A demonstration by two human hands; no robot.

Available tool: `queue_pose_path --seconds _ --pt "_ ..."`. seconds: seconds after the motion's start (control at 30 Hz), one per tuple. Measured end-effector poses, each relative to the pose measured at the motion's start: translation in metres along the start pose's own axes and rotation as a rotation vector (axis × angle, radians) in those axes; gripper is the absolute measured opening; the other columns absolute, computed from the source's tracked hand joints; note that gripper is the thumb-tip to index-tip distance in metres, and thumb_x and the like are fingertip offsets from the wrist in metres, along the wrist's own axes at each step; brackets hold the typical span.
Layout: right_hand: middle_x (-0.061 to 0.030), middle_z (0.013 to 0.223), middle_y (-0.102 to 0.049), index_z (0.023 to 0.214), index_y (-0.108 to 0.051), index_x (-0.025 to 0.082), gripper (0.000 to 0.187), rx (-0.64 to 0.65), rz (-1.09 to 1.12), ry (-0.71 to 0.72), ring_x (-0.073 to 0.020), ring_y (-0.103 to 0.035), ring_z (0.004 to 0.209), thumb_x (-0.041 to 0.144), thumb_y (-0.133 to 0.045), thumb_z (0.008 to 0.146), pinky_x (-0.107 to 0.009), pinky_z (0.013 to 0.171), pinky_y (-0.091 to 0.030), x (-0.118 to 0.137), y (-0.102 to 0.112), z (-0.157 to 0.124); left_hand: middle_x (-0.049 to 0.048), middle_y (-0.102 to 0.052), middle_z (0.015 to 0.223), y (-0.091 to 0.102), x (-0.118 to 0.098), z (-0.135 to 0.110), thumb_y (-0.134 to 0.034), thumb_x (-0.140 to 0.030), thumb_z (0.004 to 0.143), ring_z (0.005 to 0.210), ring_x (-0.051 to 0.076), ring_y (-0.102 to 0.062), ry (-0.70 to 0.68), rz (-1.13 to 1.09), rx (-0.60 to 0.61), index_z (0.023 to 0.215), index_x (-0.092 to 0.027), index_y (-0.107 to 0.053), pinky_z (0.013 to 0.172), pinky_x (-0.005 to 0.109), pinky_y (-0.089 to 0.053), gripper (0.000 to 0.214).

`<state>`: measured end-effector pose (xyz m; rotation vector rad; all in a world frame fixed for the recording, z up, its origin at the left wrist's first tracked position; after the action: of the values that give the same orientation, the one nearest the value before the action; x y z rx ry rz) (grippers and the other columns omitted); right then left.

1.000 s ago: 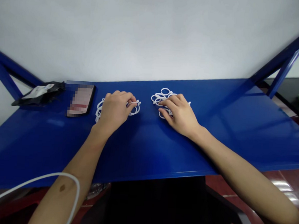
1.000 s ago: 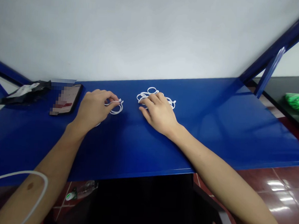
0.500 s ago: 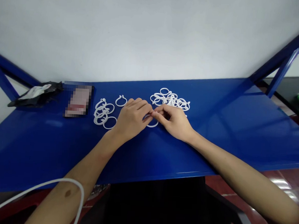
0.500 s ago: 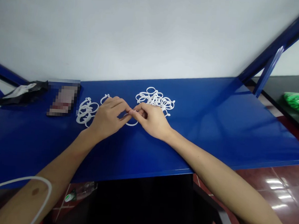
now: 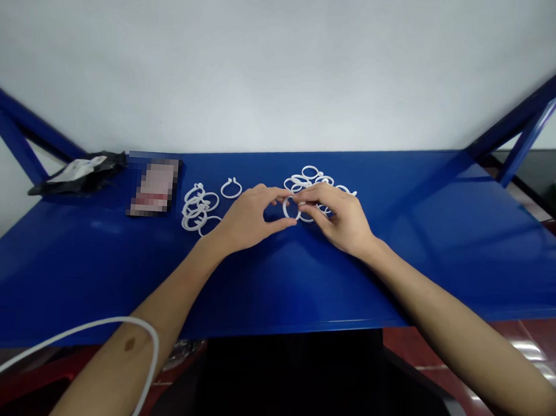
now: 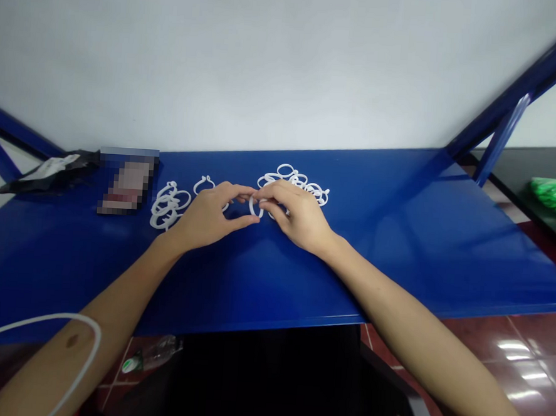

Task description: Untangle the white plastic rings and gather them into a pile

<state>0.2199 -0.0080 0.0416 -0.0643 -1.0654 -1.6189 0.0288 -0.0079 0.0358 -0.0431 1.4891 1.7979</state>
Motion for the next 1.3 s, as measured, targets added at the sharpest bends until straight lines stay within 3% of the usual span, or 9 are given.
queue_pose_path --seconds 0.23,0.4,0.5,0.6,0.7,0.83,1.07,1.2,1.3 --pt "-0.0062 0.101 -0.071 0.107 -0.068 0.022 0.014 0.028 -0.038 -0.006 -0.0190 -0.067 0.090 0.024 -0.058 0.098 -0.035 0.081 -0.054 -0.004 -0.003 -0.001 0.0063 -0.072 0.102 -0.005 -0.006 0.000 -0.067 -0.037 0.086 0.097 0.025 -0.062 -0.110 0.185 -0.071 0.118 -0.020 -0.063 0.088 0.039 -0.046 0.036" --pt "-0.0037 0.096 -0.073 0.098 -0.068 0.022 0.015 -0.022 -0.033 0.018 -0.0178 -0.068 0.087 0.025 -0.053 0.101 -0.033 0.081 -0.053 -0.003 0.000 -0.002 0.0058 -0.072 0.111 0.001 -0.006 0.000 -0.061 -0.039 0.091 0.103 0.026 -0.060 -0.157 0.204 -0.039 0.124 -0.022 -0.061 0.091 0.041 -0.044 0.037" --pt "-0.0038 0.092 -0.073 0.090 -0.066 0.021 0.018 -0.071 -0.053 0.010 -0.0177 -0.068 0.086 0.024 -0.052 0.101 -0.033 0.079 -0.052 -0.006 0.007 -0.001 0.0049 -0.070 0.114 0.016 0.008 0.003 -0.053 -0.033 0.095 0.106 0.026 -0.059 -0.059 0.279 -0.137 0.126 -0.024 -0.060 0.093 0.042 -0.043 0.033" --pt "-0.0046 0.094 -0.073 0.090 -0.065 0.021 0.018 -0.133 -0.115 -0.053 -0.0189 -0.068 0.088 0.026 -0.052 0.101 -0.034 0.081 -0.052 -0.013 0.015 -0.001 0.0063 -0.070 0.110 0.032 0.030 0.003 -0.049 -0.021 0.093 0.105 0.027 -0.058 0.113 0.383 -0.234 0.114 -0.025 -0.065 0.091 0.042 -0.043 0.027" --pt "-0.0064 0.100 -0.073 0.098 -0.066 0.021 0.018 -0.174 -0.234 -0.118 -0.0203 -0.066 0.090 0.028 -0.049 0.102 -0.036 0.081 -0.050 -0.024 0.018 -0.002 0.0083 -0.070 0.099 0.036 0.049 0.001 -0.053 -0.020 0.088 0.098 0.030 -0.057 0.204 0.488 -0.142 0.096 -0.024 -0.069 0.084 0.044 -0.043 0.018" --pt "-0.0083 0.096 -0.070 0.106 -0.065 0.020 0.020 -0.144 -0.466 -0.186 -0.0233 -0.058 0.087 0.029 -0.047 0.101 -0.038 0.078 -0.048 -0.038 0.018 -0.002 0.0095 -0.069 0.091 0.026 0.057 -0.002 -0.062 -0.032 0.085 0.095 0.033 -0.054 0.185 0.588 -0.009 0.082 -0.024 -0.068 0.079 0.045 -0.042 0.011" --pt "-0.0121 0.098 -0.059 0.104 -0.069 0.020 0.021 -0.183 -0.679 -0.204 -0.0270 -0.052 0.089 0.030 -0.052 0.098 -0.043 0.076 -0.047 -0.042 0.025 -0.002 0.0079 -0.068 0.085 0.010 0.038 0.003 -0.059 -0.023 0.089 0.092 0.031 -0.055 0.129 0.506 -0.030 0.081 -0.023 -0.063 0.079 0.043 -0.039 0.010" --pt "-0.0105 0.096 -0.062 0.104 -0.068 0.019 0.022 -0.161 -0.547 -0.164 -0.0256 -0.055 0.091 0.032 -0.051 0.099 -0.042 0.079 -0.048 -0.025 0.019 -0.001 0.0032 -0.067 0.079 0.008 0.018 0.006 -0.060 -0.021 0.090 0.083 0.024 -0.058 0.136 0.359 -0.097 0.083 -0.022 -0.060 0.079 0.039 -0.042 0.007" --pt "-0.0062 0.089 -0.066 0.103 -0.067 0.019 0.022 -0.072 -0.331 -0.187 -0.0193 -0.059 0.079 0.035 -0.053 0.100 -0.034 0.073 -0.048 -0.011 0.006 0.000 0.0006 -0.065 0.078 0.006 0.003 0.005 -0.065 -0.025 0.090 0.079 0.020 -0.058 0.081 0.221 -0.139 0.080 -0.022 -0.060 0.078 0.036 -0.044 0.012"
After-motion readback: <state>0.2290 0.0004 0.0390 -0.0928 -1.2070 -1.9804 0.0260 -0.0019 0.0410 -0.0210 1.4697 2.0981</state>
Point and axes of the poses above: each hand's wrist, its own z-axis towards the middle knuckle, its own y-axis out of the back of the hand, x = y × z, the point moved 3 cm from there along z, towards the middle knuckle
